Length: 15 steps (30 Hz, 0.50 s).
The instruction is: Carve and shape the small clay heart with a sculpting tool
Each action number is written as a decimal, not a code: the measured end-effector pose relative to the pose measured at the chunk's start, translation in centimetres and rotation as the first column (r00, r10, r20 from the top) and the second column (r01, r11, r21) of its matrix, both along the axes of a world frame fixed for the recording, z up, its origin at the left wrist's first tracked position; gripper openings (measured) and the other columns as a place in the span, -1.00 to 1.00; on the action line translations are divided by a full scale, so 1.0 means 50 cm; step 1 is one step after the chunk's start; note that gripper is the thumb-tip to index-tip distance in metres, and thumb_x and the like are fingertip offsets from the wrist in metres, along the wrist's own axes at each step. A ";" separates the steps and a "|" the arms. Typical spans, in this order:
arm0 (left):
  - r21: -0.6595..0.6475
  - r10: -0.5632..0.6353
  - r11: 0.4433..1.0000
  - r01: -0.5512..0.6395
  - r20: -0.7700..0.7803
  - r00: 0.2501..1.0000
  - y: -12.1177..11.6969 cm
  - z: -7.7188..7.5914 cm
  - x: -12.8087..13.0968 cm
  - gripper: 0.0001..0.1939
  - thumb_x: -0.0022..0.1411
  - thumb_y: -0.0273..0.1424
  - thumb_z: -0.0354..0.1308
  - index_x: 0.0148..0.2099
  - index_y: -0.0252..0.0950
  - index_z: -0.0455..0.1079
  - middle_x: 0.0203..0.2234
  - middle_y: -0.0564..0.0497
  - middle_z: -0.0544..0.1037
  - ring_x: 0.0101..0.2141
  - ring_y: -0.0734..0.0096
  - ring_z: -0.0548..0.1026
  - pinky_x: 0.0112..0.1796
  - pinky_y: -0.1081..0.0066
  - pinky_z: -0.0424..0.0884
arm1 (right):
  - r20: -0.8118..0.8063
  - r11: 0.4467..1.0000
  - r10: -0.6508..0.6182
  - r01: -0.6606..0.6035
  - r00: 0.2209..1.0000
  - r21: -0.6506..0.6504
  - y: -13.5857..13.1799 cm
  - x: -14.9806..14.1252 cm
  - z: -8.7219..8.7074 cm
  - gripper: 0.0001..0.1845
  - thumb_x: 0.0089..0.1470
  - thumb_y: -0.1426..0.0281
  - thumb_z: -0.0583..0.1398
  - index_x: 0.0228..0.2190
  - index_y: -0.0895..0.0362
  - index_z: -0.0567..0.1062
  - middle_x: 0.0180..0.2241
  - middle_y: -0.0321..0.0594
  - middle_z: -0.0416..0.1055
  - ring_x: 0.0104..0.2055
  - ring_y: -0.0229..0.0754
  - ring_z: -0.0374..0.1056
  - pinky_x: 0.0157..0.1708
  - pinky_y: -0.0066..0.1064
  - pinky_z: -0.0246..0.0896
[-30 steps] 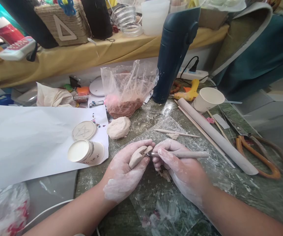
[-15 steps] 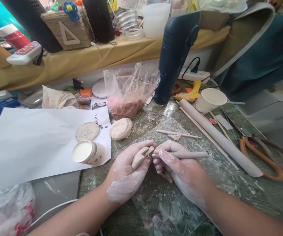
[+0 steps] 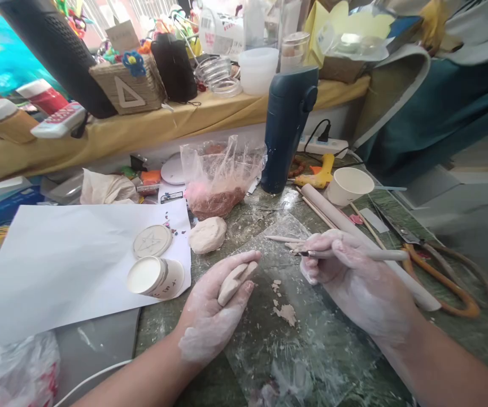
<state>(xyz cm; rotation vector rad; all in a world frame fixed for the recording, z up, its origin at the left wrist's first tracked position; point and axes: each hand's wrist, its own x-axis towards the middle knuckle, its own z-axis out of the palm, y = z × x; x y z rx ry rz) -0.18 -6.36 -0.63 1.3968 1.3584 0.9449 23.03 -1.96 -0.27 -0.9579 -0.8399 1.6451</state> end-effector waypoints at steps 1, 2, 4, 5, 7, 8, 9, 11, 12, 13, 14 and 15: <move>-0.008 0.013 1.000 -0.013 0.005 1.000 0.001 0.001 -0.001 -0.66 0.39 -0.34 0.19 0.18 -0.16 0.49 0.10 -0.07 0.59 0.13 0.15 0.53 0.24 0.18 0.37 | 0.083 0.997 -0.018 0.012 0.996 0.071 -0.007 0.013 0.000 -0.74 0.22 0.12 0.27 -0.30 0.02 0.65 -0.34 -0.17 0.49 -0.36 -0.11 0.44 -0.41 -0.28 0.41; -0.018 0.023 1.000 -0.023 0.014 1.000 0.002 0.000 -0.001 -0.66 0.38 -0.33 0.19 0.17 -0.16 0.50 0.09 -0.07 0.59 0.14 0.15 0.52 0.24 0.18 0.37 | 0.193 0.993 -0.033 0.010 0.981 0.121 -0.020 0.026 -0.001 -0.75 0.27 0.13 0.23 -0.25 0.00 0.64 -0.33 -0.16 0.51 -0.33 -0.07 0.47 -0.39 -0.25 0.45; -0.040 0.031 0.999 -0.029 0.041 0.999 0.004 -0.001 -0.002 -0.67 0.39 -0.32 0.19 0.17 -0.16 0.50 0.08 -0.06 0.60 0.13 0.17 0.53 0.23 0.21 0.37 | 0.478 0.965 -0.034 -0.096 0.878 0.244 -0.059 0.048 -0.012 -0.85 0.27 0.26 0.24 -0.18 -0.03 0.62 -0.30 -0.14 0.58 -0.30 -0.03 0.53 -0.36 -0.23 0.51; -0.048 0.031 0.998 -0.029 0.054 0.998 0.005 -0.003 -0.002 -0.67 0.38 -0.32 0.19 0.17 -0.16 0.49 0.08 -0.06 0.60 0.12 0.18 0.53 0.21 0.23 0.38 | 0.603 0.916 -0.079 -0.181 0.794 0.358 -0.082 0.058 -0.020 -0.85 0.23 0.34 0.28 -0.16 -0.04 0.62 -0.26 -0.14 0.61 -0.27 0.00 0.56 -0.34 -0.22 0.53; -0.050 0.019 0.999 -0.016 0.065 0.998 0.007 -0.005 -0.001 -0.66 0.38 -0.33 0.19 0.17 -0.16 0.49 0.07 -0.05 0.60 0.11 0.21 0.53 0.19 0.26 0.40 | 0.749 0.746 -0.191 -0.402 0.635 0.531 -0.127 0.073 -0.042 -0.66 0.12 0.46 0.35 -0.07 -0.09 0.61 -0.16 -0.19 0.66 -0.16 0.03 0.60 -0.16 -0.18 0.57; -0.046 0.012 0.999 -0.009 0.065 0.998 0.007 -0.005 0.000 -0.66 0.37 -0.34 0.19 0.17 -0.16 0.49 0.07 -0.05 0.60 0.10 0.21 0.53 0.18 0.27 0.40 | 0.754 0.627 -0.247 -0.493 0.609 0.604 -0.147 0.078 -0.053 -0.52 0.09 0.51 0.36 0.03 -0.08 0.57 -0.13 -0.21 0.66 -0.13 0.02 0.61 -0.09 -0.19 0.58; -0.040 0.005 0.999 -0.002 0.062 0.998 0.007 -0.005 0.000 -0.66 0.37 -0.34 0.19 0.17 -0.16 0.49 0.07 -0.05 0.60 0.10 0.22 0.53 0.18 0.27 0.40 | 0.779 0.569 -0.266 -0.560 0.568 0.603 -0.163 0.082 -0.063 -0.39 0.09 0.56 0.35 0.15 -0.05 0.49 -0.06 -0.20 0.65 -0.06 0.01 0.60 0.02 -0.18 0.54; -0.026 -0.002 1.000 0.003 0.053 0.999 0.007 -0.005 0.001 -0.66 0.36 -0.35 0.19 0.16 -0.17 0.49 0.07 -0.05 0.60 0.10 0.22 0.53 0.18 0.26 0.39 | 0.790 0.480 -0.331 -0.629 0.516 0.612 -0.184 0.087 -0.079 -0.26 0.11 0.60 0.32 0.28 0.03 0.36 -0.02 -0.15 0.64 -0.01 0.00 0.59 0.09 -0.18 0.51; -0.020 -0.002 1.000 0.003 0.050 0.999 0.007 -0.004 0.002 -0.66 0.36 -0.35 0.20 0.15 -0.17 0.50 0.07 -0.05 0.60 0.10 0.22 0.53 0.19 0.26 0.38 | 0.794 0.462 -0.349 -0.646 0.497 0.607 -0.189 0.087 -0.084 -0.25 0.13 0.60 0.30 0.31 0.05 0.32 0.00 -0.14 0.64 0.01 0.00 0.58 0.10 -0.16 0.51; -0.013 0.000 1.000 0.001 0.049 0.999 0.006 -0.004 0.002 -0.67 0.36 -0.35 0.20 0.15 -0.18 0.50 0.07 -0.05 0.61 0.10 0.22 0.53 0.18 0.26 0.39 | 0.799 0.445 -0.363 -0.664 0.480 0.601 -0.192 0.087 -0.087 -0.24 0.16 0.60 0.28 0.33 0.07 0.29 0.01 -0.12 0.63 0.03 0.01 0.58 0.11 -0.15 0.50; -0.006 0.000 1.000 0.000 0.049 0.999 0.006 -0.004 0.002 -0.67 0.36 -0.35 0.20 0.15 -0.18 0.51 0.06 -0.05 0.61 0.10 0.23 0.53 0.17 0.27 0.40 | 0.802 0.434 -0.376 -0.676 0.464 0.595 -0.193 0.087 -0.088 -0.25 0.18 0.60 0.25 0.35 0.08 0.26 0.02 -0.11 0.62 0.05 0.02 0.57 0.12 -0.13 0.50; 0.001 0.001 1.000 -0.001 0.050 0.999 0.005 -0.005 0.002 -0.67 0.35 -0.35 0.21 0.14 -0.18 0.51 0.05 -0.05 0.61 0.09 0.23 0.54 0.17 0.27 0.41 | 0.804 0.423 -0.387 -0.688 0.451 0.590 -0.193 0.086 -0.088 -0.25 0.20 0.60 0.24 0.36 0.10 0.24 0.03 -0.10 0.62 0.06 0.02 0.56 0.13 -0.12 0.49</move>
